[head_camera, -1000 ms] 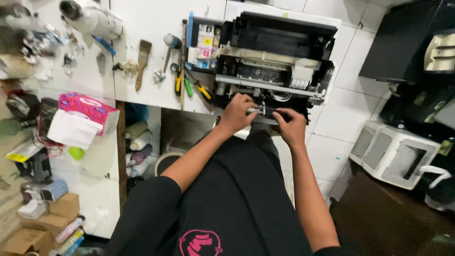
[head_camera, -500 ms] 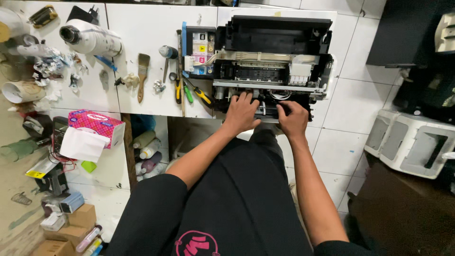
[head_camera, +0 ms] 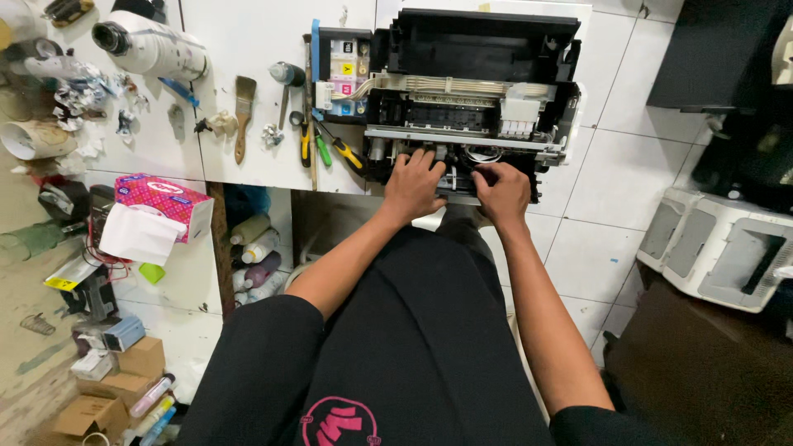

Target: The person works on the internal components of a disassembled printer placed on a cluttered workbench. They use their hands to manipulate wires and parts inside the device, then use a white cloth to wipe the internal mechanisms.

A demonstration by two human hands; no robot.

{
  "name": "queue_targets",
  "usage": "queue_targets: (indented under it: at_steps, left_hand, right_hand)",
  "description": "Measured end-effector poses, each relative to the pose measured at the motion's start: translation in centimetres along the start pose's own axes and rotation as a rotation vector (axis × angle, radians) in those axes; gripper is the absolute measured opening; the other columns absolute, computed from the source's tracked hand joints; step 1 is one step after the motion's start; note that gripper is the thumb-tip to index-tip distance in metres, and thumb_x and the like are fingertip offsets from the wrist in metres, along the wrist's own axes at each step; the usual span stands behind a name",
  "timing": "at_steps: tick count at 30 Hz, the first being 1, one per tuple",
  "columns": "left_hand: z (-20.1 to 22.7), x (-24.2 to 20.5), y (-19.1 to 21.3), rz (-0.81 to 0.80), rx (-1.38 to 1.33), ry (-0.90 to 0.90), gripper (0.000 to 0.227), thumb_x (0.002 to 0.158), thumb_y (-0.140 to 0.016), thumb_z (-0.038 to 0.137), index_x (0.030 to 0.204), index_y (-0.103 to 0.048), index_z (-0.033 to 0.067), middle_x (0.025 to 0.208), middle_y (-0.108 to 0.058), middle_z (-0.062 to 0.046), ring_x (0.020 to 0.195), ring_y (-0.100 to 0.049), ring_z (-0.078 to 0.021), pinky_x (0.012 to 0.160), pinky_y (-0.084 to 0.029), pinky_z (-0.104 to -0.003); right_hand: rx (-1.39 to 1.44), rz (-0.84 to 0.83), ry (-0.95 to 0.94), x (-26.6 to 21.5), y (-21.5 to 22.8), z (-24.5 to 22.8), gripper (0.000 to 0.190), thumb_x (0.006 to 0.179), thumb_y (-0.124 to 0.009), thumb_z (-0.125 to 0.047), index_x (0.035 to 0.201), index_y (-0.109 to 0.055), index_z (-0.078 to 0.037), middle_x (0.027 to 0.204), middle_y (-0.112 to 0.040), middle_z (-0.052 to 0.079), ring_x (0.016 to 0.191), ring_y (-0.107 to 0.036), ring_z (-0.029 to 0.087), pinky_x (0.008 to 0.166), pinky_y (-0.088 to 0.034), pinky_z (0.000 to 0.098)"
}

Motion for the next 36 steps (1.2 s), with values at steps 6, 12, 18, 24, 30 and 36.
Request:
queue_targets:
  at_steps: [6, 12, 18, 24, 30, 36]
  left_hand:
    - [-0.4, -0.4, -1.2, -0.012, -0.046, -0.006, 0.067, 0.067, -0.092, 0.054, 0.109, -0.063, 0.0111, 0.123, -0.066, -0.019, 0.120, -0.062, -0.0372, 0.097, -0.048, -0.054]
    - [-0.9, -0.1, -1.5, -0.016, -0.060, 0.031, 0.067, 0.056, -0.098, 0.042, 0.110, -0.068, 0.0149, 0.119, -0.068, -0.012, 0.115, -0.063, -0.0332, 0.093, -0.050, -0.051]
    - [-1.9, 0.1, -4.1, -0.055, -0.092, 0.052, 0.073, 0.054, -0.098, 0.046, 0.116, -0.072, 0.0183, 0.128, -0.067, -0.013, 0.124, -0.062, -0.0332, 0.094, -0.051, -0.050]
    - [-1.9, 0.0, -3.2, -0.070, -0.118, 0.055, 0.063, 0.059, -0.097, 0.041, 0.113, -0.073, 0.0187, 0.123, -0.068, -0.011, 0.120, -0.063, -0.0331, 0.091, -0.053, -0.048]
    - [-1.8, 0.0, -2.5, -0.094, -0.136, 0.051, 0.065, 0.059, -0.098, 0.037, 0.116, -0.074, 0.0157, 0.125, -0.068, -0.013, 0.121, -0.063, -0.0345, 0.091, -0.052, -0.048]
    - [-2.1, -0.1, -3.5, -0.025, -0.092, 0.009, 0.063, 0.056, -0.096, 0.037, 0.111, -0.073, 0.0160, 0.116, -0.067, -0.012, 0.114, -0.064, -0.0346, 0.086, -0.053, -0.048]
  right_hand:
    - [-0.004, -0.078, -0.075, 0.3, 0.1, 0.3, 0.012, 0.092, -0.085, -0.024, 0.104, -0.086, -0.022, 0.089, -0.079, 0.008, 0.091, -0.077, 0.036, 0.079, -0.062, 0.0439]
    - [-0.014, -0.103, -0.067, 0.5, -0.1, 0.4, 0.014, 0.097, -0.081, -0.029, 0.108, -0.086, -0.023, 0.094, -0.081, 0.009, 0.096, -0.077, 0.037, 0.080, -0.062, 0.0465]
    - [0.086, -0.055, -0.036, 0.8, -0.1, 0.7, 0.015, 0.099, -0.081, -0.026, 0.111, -0.087, -0.020, 0.092, -0.081, 0.012, 0.096, -0.077, 0.039, 0.078, -0.061, 0.0476]
    - [0.127, -0.094, -0.078, 0.7, 0.2, 0.8, 0.014, 0.103, -0.076, -0.028, 0.111, -0.085, -0.021, 0.091, -0.080, 0.011, 0.099, -0.075, 0.039, 0.081, -0.058, 0.0509]
    - [0.163, -0.078, -0.103, 0.3, 1.6, -1.5, 0.022, 0.111, -0.061, -0.025, 0.108, -0.082, -0.018, 0.083, -0.079, 0.009, 0.089, -0.078, 0.035, 0.083, -0.059, 0.0479]
    - [0.149, -0.014, -0.062, -0.1, 1.8, -2.4, 0.027, 0.114, -0.056, -0.026, 0.103, -0.076, -0.012, 0.078, -0.076, 0.014, 0.084, -0.075, 0.041, 0.078, -0.057, 0.0512]
Point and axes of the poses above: each hand's wrist, its own x-axis towards the middle knuckle, its own y-axis out of the back of the hand, z = x × y, the point moved 1 cm from there along x, towards the middle knuckle
